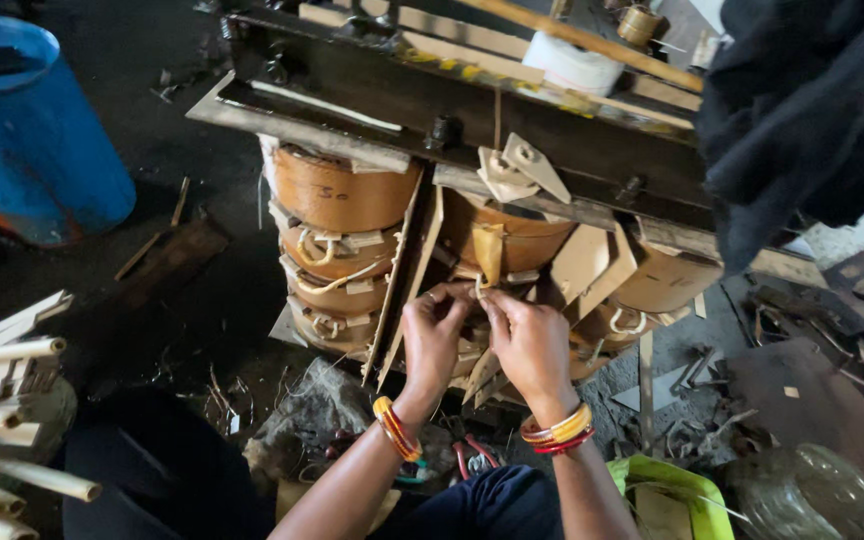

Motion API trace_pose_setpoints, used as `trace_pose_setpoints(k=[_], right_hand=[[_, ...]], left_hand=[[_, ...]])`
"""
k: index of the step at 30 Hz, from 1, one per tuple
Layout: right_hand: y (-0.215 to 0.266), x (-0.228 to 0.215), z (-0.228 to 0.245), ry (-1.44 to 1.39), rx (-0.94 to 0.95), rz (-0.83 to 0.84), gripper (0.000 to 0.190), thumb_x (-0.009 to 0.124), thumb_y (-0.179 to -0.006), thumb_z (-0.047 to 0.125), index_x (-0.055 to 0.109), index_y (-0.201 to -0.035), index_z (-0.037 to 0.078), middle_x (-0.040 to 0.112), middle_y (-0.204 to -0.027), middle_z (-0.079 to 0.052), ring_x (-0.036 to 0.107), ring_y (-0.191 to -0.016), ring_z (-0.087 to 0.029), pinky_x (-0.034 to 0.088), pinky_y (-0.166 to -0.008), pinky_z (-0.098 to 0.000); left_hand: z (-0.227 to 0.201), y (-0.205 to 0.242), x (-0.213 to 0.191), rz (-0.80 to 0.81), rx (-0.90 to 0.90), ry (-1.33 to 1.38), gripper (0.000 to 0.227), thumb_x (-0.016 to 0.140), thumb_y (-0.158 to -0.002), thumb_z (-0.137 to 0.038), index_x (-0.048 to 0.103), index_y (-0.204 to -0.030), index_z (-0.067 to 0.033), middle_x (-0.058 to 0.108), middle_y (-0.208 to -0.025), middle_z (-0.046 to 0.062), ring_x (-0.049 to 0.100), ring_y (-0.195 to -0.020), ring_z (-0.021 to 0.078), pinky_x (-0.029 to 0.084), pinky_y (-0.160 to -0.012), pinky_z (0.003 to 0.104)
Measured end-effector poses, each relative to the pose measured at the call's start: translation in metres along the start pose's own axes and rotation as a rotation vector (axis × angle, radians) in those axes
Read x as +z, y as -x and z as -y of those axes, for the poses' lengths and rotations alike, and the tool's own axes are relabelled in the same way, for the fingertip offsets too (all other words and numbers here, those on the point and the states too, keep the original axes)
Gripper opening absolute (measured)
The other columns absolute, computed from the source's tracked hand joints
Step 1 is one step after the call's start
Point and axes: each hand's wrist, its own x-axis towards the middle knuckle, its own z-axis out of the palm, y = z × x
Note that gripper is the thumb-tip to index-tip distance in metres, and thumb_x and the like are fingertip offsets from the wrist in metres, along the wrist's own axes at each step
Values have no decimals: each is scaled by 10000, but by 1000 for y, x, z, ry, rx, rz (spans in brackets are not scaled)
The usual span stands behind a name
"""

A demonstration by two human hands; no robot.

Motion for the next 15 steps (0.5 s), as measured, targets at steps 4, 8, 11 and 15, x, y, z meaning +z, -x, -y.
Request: trace_pose_setpoints(k=[4,8,11,15], right_hand=[[-2,6,-3,111,-133,-106,181,701,-928,228,800,-1023,110,739,-840,-152,713,-723,-359,563,-630,-433],[0,11,-7,177,-156,-90,192,677,-915,178,784,-1071,147,758,-866,-113,722,-729,-340,564,-641,-441],[3,12,-6,225,-141,-76,195,676,-927,183,783,-1090,182,754,-847,-110,714,-708,-345,553,-627,-453],[0,9,-5,230,-115,-65,188,672,-925,183,784,-1076,194,751,-816,-104,710,-693,-343,544,-607,-454]], left_hand=[[1,-1,2,7,68,4,140,683,-933,-47,727,-1036,39,727,-843,79,632,-739,106,508,-634,267],[3,-5,12,-125,-442,100,156,700,-923,-123,657,-990,11,641,-733,76,577,-596,164,472,-507,325],[3,-6,9,-18,-593,361,200,643,-927,-175,675,-967,18,673,-727,101,613,-577,186,471,-483,324],[-1,0,6,-125,-260,4,213,659,-896,-119,733,-1080,-41,749,-850,88,686,-690,131,554,-585,295]])
